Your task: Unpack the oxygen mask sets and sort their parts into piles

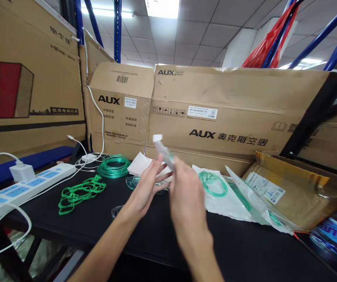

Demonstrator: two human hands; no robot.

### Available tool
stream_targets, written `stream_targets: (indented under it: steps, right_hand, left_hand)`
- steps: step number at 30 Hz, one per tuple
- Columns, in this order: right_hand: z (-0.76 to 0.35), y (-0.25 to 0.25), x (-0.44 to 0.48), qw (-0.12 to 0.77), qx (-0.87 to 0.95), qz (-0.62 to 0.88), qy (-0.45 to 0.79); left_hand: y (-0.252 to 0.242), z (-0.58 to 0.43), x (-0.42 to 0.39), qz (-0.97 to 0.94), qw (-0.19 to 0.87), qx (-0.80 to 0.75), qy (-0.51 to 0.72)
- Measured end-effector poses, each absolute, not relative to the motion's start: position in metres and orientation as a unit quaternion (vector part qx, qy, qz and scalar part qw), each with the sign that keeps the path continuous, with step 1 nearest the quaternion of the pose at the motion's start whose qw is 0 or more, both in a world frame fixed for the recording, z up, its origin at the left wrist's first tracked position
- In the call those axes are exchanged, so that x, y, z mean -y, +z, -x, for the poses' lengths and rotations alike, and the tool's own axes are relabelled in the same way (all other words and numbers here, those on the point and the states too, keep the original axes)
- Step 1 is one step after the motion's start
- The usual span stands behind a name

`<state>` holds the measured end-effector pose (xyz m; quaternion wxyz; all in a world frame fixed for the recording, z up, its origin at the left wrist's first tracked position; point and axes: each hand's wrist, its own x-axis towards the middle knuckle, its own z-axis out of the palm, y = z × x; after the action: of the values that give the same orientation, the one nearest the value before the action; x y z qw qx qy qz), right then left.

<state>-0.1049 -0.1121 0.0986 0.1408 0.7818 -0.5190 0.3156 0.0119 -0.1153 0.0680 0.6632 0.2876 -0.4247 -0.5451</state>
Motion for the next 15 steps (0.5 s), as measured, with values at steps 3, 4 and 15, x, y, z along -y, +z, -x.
stream_targets:
  steps: [3,4,15]
  right_hand:
    - [0.084,0.051,0.092,0.041,0.380,-0.848,0.368]
    - [0.081,0.038,0.088,0.017,0.361,-0.855,0.373]
    - [0.141,0.021,0.087,-0.174,0.473,-0.670,0.545]
  left_hand:
    - [0.048,-0.009,0.098,-0.305,0.715,0.333,-0.533]
    - [0.039,-0.011,0.094,-0.323,0.721,0.305,-0.532]
    - [0.019,-0.039,0.076,-0.359,0.805,0.177,-0.438]
